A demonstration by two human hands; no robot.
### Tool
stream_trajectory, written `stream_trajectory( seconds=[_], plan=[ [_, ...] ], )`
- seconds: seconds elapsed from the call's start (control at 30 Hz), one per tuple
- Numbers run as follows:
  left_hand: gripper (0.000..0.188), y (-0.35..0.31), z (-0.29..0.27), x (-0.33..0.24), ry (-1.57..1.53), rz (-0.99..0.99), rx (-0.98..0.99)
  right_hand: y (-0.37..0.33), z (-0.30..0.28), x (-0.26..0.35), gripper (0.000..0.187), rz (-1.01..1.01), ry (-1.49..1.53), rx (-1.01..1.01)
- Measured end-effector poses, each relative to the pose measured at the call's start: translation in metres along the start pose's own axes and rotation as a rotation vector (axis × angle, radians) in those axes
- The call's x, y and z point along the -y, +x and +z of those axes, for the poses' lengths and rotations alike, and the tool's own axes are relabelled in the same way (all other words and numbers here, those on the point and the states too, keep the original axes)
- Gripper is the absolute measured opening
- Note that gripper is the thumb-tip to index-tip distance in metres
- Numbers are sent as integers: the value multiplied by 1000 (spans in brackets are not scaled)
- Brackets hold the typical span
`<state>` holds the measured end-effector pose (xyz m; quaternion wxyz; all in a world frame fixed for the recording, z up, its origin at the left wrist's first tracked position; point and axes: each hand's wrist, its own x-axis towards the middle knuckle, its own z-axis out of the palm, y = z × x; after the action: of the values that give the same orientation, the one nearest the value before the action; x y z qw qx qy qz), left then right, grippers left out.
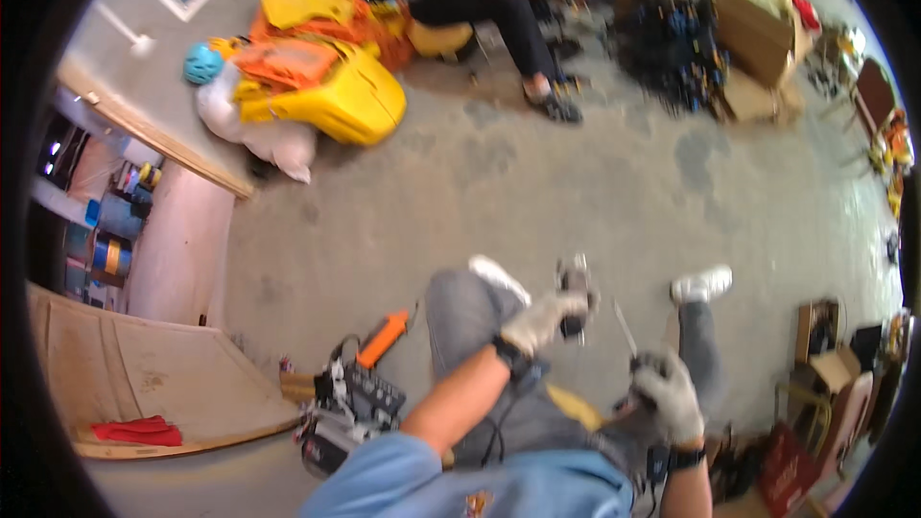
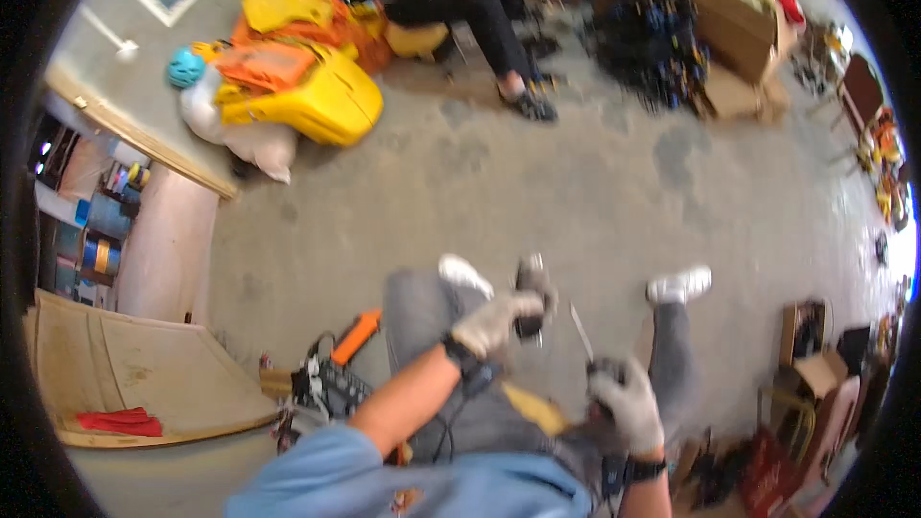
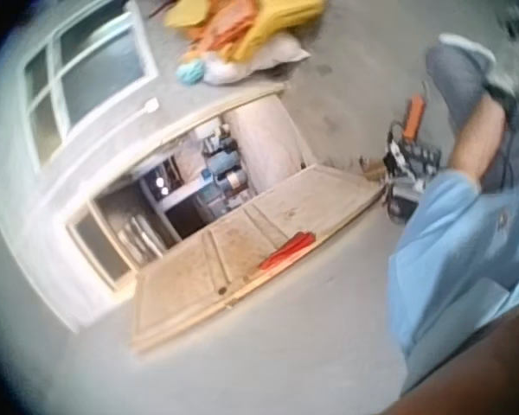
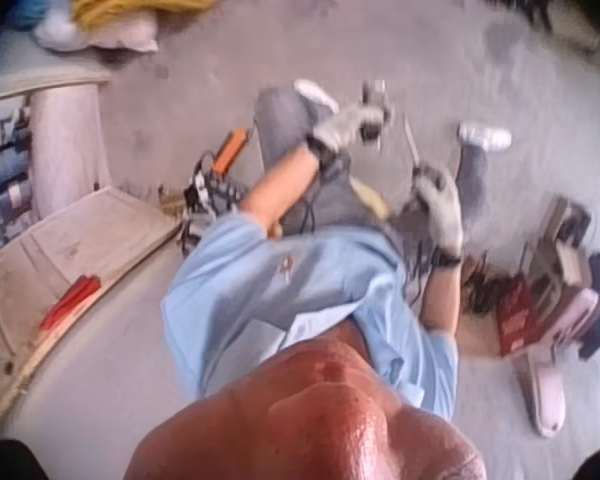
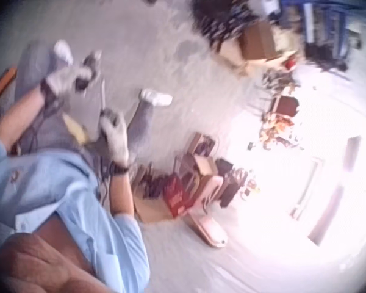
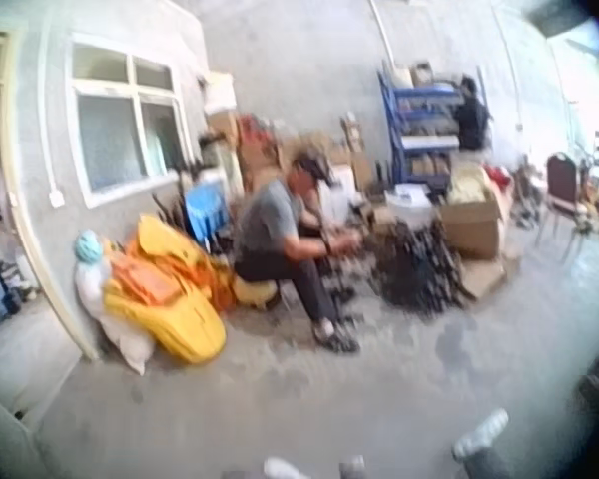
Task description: The person uses a screwdriver to remove a metal clip from a brake pad and then detaches the metal backing plate by hand.
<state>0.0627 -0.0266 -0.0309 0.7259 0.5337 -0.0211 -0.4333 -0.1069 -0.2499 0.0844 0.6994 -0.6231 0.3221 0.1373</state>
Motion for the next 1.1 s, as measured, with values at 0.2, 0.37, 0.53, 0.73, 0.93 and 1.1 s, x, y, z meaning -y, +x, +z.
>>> stream_trajectory(
  seconds=[0.2,0.37,0.53,0.73,0.93,1.1],
  plan=[
    [64,10,-8,-10,-352,50,-27,10,-5,0,52,-109,-47,70],
    [63,9,-2,-6,-337,61,7,1,-5,-2,54,-103,-65,52],
    [56,8,-1,-3,-435,58,70,-4,-5,-1,50,-118,-71,-40],
    [44,14,-8,-1,-613,25,66,-3,-7,5,48,-85,12,-78],
    [38,14,-9,-7,-584,21,26,1,-11,5,44,-106,106,-37],
    [31,16,-7,5,-562,-35,-7,-8,-4,6,48,-128,133,-16]
  ],
)
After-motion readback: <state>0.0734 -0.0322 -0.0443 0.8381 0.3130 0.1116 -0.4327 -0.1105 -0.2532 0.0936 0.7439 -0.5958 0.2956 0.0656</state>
